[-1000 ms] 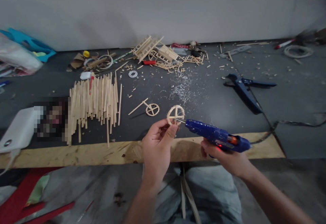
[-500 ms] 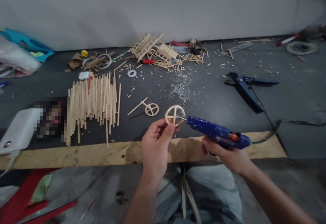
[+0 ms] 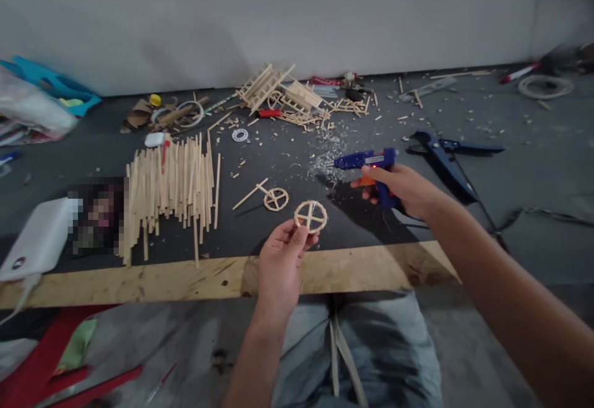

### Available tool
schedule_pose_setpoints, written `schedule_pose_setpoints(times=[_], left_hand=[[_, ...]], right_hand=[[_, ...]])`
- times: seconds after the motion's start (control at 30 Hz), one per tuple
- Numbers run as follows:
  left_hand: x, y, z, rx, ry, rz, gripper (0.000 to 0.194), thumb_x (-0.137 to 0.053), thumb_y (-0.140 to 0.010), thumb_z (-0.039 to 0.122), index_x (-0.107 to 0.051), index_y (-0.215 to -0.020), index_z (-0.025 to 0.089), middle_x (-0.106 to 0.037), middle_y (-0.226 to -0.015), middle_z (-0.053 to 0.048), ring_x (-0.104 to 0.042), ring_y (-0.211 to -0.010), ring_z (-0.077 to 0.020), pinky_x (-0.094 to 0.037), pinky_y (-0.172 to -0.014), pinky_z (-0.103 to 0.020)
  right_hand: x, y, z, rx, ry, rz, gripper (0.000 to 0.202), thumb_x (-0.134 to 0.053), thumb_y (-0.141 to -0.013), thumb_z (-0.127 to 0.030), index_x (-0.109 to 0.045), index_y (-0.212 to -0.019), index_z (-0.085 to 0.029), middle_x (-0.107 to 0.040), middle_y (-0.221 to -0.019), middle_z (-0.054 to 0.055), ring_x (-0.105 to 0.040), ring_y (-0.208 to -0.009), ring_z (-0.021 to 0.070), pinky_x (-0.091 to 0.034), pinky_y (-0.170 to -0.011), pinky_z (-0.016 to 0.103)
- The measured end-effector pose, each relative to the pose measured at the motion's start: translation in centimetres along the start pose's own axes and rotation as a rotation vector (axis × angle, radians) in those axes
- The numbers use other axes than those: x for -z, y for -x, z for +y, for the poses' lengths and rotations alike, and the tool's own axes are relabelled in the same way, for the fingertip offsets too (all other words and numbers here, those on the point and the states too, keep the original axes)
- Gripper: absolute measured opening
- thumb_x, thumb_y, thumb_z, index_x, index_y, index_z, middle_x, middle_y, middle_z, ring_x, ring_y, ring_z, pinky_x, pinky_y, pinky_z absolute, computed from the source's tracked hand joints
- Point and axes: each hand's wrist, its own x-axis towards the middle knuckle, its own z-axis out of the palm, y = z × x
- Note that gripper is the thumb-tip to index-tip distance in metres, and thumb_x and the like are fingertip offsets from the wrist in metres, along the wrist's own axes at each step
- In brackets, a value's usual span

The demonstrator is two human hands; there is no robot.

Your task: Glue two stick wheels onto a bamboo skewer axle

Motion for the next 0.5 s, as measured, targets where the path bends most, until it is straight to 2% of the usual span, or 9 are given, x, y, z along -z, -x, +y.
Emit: schedule_pose_setpoints(times=[0.07, 0.13, 0.23, 0.3, 0.4, 0.5], left_hand=[[0.3, 0.0, 0.1, 0.000, -0.005, -0.004, 0.020, -0.070, -0.070, 0.022, -0.066, -0.088, 0.014, -0.068, -0.079, -0.002, -0.063, -0.070, -0.0092, -0.050, -0.072, -0.022], [0.5, 0.0, 0.2, -0.002, -0.010, -0.008, 0.020, -0.070, -0.070, 0.022, -0.065, -0.089, 0.014, -0.068, -0.079, -0.002, -0.063, -0.070, -0.0093, -0.050, -0.071, -0.022], [0.7, 0.1, 0.3, 0.006, -0.011, -0.013, 0.021, -0.070, -0.070, 0.022, -0.064, -0.089, 0.014, -0.068, -0.078, -0.002, -0.063, -0.070, -0.0099, -0.049, -0.069, -0.022], [0.7, 0.1, 0.3, 0.015, -0.007, -0.016, 0.022, -0.070, -0.070, 0.023, -0.064, -0.089, 0.014, -0.068, -0.077, -0.002, -0.063, -0.070, -0.0102, -0.049, -0.069, -0.023], [0.4, 0.1, 0.2, 0.031, -0.003, -0.020, 0.022, -0.071, -0.069, 0.023, -0.063, -0.087, 0.015, -0.067, -0.075, -0.001, -0.063, -0.069, -0.0111, -0.049, -0.069, -0.025], [0.2, 0.1, 0.2, 0.038, -0.005, -0.023, 0.022, -0.072, -0.068, 0.023, -0.062, -0.085, 0.015, -0.066, -0.073, 0.001, -0.063, -0.069, -0.0117, -0.049, -0.069, -0.026]], right_hand=[[0.9, -0.8, 0.2, -0.045, 0.035, 0.046, 0.027, -0.063, -0.075, -0.038, -0.064, -0.086, -0.014, -0.067, -0.086, 0.010, -0.062, -0.064, 0.0151, -0.049, -0.052, 0.024], [2.1, -1.0, 0.5, -0.054, 0.090, 0.118, 0.024, -0.063, -0.075, -0.037, -0.065, -0.083, -0.014, -0.067, -0.081, 0.009, -0.061, -0.065, 0.0151, -0.048, -0.053, 0.024], [3.6, -0.3, 0.5, 0.027, 0.125, 0.271, 0.019, -0.062, -0.076, -0.034, -0.062, -0.075, -0.015, -0.063, -0.077, 0.006, -0.056, -0.065, 0.0103, -0.043, -0.054, 0.020], [3.9, 0.4, 0.3, 0.105, 0.107, 0.371, 0.015, -0.060, -0.076, -0.032, -0.059, -0.074, -0.017, -0.060, -0.076, 0.003, -0.052, -0.065, 0.0079, -0.039, -0.054, 0.020], [3.1, 1.2, 0.4, 0.171, 0.121, 0.344, 0.013, -0.061, -0.073, -0.031, -0.059, -0.074, -0.018, -0.056, -0.071, 0.001, -0.048, -0.060, 0.0080, -0.035, -0.051, 0.022], [2.2, 0.9, 1.0, 0.213, 0.284, 0.317, 0.020, -0.062, -0.072, -0.036, -0.060, -0.081, -0.019, -0.056, -0.071, 0.000, -0.047, -0.060, 0.0095, -0.035, -0.053, 0.023]])
